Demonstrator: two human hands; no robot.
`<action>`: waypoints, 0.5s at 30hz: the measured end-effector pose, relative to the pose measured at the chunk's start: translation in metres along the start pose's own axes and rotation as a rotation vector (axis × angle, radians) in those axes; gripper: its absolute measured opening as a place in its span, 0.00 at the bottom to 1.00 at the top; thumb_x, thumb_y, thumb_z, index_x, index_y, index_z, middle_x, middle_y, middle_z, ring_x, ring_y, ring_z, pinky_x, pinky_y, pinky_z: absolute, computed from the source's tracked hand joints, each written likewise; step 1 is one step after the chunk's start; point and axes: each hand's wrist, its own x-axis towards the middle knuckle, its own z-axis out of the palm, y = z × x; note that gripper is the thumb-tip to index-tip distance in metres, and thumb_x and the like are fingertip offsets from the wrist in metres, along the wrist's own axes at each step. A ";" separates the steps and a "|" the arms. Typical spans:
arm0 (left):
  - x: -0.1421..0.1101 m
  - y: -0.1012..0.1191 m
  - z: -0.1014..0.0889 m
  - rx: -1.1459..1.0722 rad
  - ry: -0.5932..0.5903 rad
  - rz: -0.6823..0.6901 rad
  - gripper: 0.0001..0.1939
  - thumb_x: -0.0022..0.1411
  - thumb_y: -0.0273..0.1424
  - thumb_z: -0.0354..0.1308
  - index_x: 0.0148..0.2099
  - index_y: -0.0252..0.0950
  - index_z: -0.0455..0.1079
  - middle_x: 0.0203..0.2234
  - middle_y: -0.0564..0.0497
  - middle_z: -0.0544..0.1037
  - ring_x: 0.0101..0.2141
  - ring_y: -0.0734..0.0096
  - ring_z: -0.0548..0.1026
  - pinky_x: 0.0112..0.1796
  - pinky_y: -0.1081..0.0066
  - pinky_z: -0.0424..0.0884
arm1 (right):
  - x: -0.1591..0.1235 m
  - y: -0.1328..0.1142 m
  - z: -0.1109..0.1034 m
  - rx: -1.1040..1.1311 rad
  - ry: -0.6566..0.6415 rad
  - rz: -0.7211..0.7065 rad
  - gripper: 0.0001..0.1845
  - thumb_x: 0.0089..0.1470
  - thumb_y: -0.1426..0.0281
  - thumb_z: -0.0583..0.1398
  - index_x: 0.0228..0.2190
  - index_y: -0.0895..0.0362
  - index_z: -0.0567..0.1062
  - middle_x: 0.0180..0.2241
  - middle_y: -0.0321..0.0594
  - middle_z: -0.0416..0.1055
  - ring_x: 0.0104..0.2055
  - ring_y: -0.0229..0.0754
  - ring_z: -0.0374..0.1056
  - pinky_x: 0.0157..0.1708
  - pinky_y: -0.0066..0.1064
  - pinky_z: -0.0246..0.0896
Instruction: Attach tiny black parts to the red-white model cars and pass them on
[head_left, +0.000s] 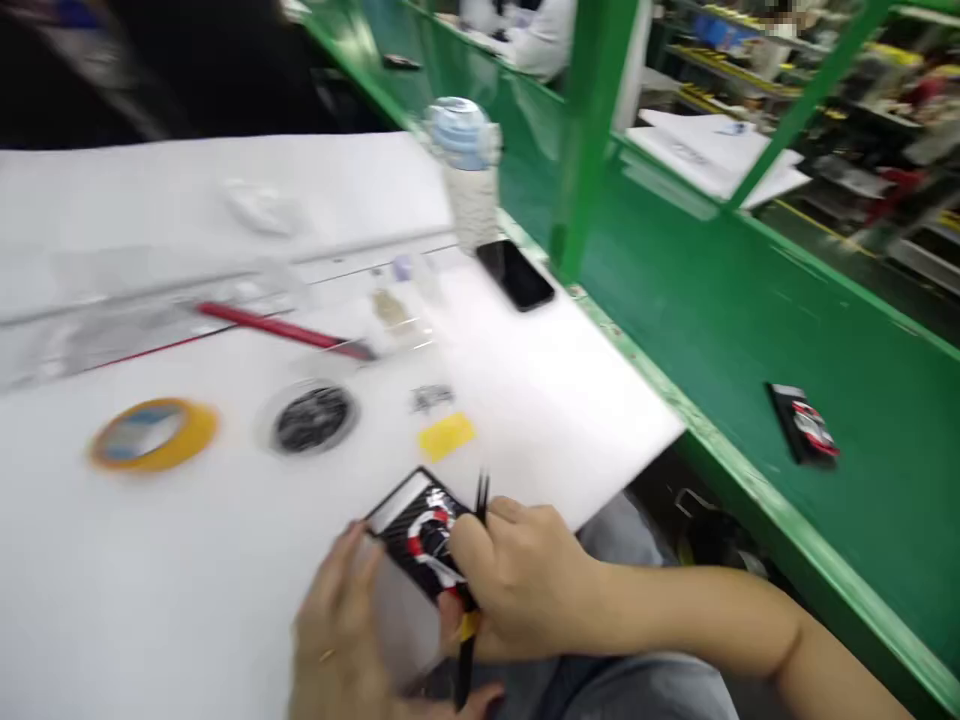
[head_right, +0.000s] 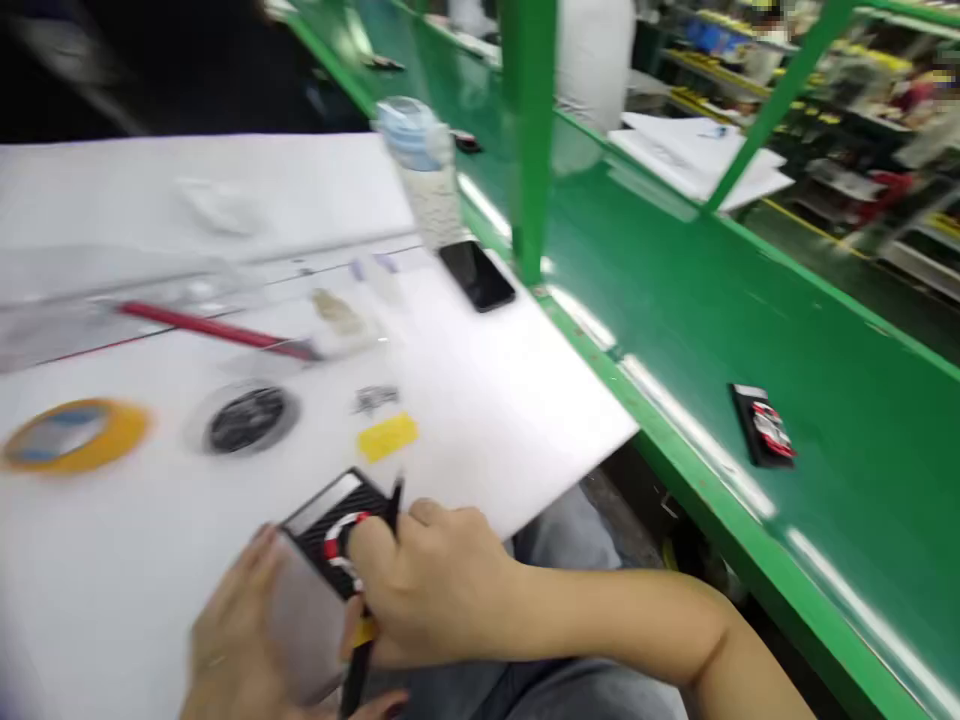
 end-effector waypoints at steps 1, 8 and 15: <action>0.000 0.003 -0.001 0.075 -0.011 0.034 0.62 0.51 0.60 0.67 0.75 0.29 0.48 0.69 0.30 0.60 0.65 0.32 0.63 0.62 0.44 0.62 | 0.002 0.002 0.002 0.020 -0.004 -0.012 0.15 0.56 0.56 0.58 0.36 0.56 0.69 0.25 0.42 0.72 0.25 0.46 0.66 0.18 0.33 0.44; 0.014 0.029 0.000 0.326 -0.107 -0.062 0.54 0.45 0.44 0.70 0.70 0.32 0.55 0.66 0.32 0.65 0.64 0.36 0.64 0.59 0.48 0.66 | 0.119 0.078 -0.056 0.068 0.363 0.203 0.22 0.70 0.57 0.53 0.28 0.54 0.75 0.17 0.34 0.64 0.20 0.38 0.59 0.26 0.31 0.44; 0.017 0.031 -0.003 0.326 -0.101 -0.090 0.55 0.40 0.43 0.74 0.67 0.32 0.59 0.68 0.28 0.61 0.64 0.37 0.67 0.57 0.52 0.68 | 0.217 0.100 -0.073 0.022 0.441 0.185 0.11 0.66 0.64 0.60 0.34 0.56 0.79 0.23 0.36 0.65 0.29 0.43 0.65 0.33 0.35 0.52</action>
